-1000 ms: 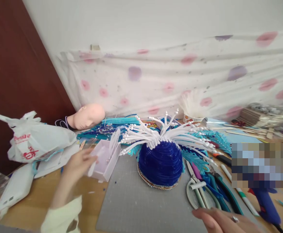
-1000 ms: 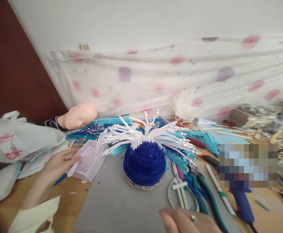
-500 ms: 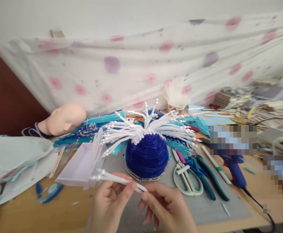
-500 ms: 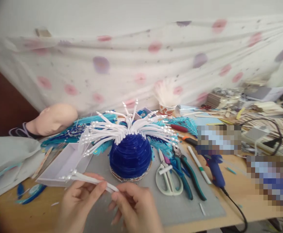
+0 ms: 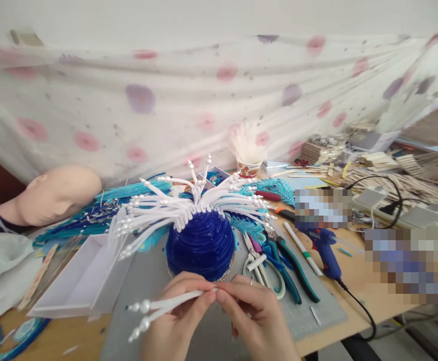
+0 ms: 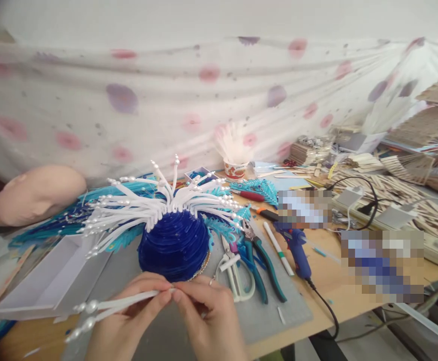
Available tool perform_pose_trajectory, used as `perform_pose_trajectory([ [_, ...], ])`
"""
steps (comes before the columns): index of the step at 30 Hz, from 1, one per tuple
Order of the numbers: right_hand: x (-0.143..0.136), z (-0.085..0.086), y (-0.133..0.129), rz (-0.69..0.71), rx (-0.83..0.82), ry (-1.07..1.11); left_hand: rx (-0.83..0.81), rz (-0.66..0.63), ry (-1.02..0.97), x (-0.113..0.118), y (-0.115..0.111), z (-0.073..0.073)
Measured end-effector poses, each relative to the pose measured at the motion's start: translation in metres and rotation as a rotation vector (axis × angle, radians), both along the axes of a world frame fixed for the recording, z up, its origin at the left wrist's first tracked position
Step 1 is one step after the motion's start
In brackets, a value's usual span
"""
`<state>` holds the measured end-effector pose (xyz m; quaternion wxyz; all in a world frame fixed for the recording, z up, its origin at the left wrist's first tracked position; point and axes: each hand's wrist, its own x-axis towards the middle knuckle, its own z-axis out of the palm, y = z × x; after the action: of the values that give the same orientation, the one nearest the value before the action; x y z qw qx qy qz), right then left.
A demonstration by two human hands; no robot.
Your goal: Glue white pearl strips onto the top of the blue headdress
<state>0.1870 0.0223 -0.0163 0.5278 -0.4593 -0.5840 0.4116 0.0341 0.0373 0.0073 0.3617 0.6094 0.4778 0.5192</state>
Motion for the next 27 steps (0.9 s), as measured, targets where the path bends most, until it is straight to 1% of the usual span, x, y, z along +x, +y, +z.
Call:
perform_pose_trajectory([
  [2,0.003,0.000,0.001,-0.066,0.101,-0.100,0.089,0.033,0.098,0.003,0.000,-0.003],
  [4,0.005,0.000,0.002,-0.136,0.214,-0.195,0.201,0.114,0.152,0.009,-0.002,-0.006],
  [7,0.004,-0.002,0.004,-0.223,0.345,-0.272,0.435,0.221,0.244,0.018,-0.003,-0.012],
  [9,0.003,-0.002,0.005,-0.259,0.384,-0.310,0.548,0.244,0.282,0.021,-0.002,-0.016],
  [11,0.002,-0.002,0.005,-0.298,0.387,-0.336,0.608,0.244,0.300,0.023,-0.001,-0.018],
  [16,-0.001,0.003,0.002,-0.353,0.390,-0.378,0.697,0.297,0.362,0.028,-0.002,-0.021],
  [19,-0.002,0.004,-0.003,-0.402,0.411,-0.452,0.711,0.286,0.346,0.033,-0.006,-0.022],
  [23,-0.003,0.001,-0.008,-0.422,0.423,-0.501,0.679,0.257,0.300,0.038,-0.009,-0.023],
  [27,0.000,-0.002,-0.007,-0.393,0.434,-0.397,0.592,0.231,0.267,0.037,-0.007,-0.019],
])
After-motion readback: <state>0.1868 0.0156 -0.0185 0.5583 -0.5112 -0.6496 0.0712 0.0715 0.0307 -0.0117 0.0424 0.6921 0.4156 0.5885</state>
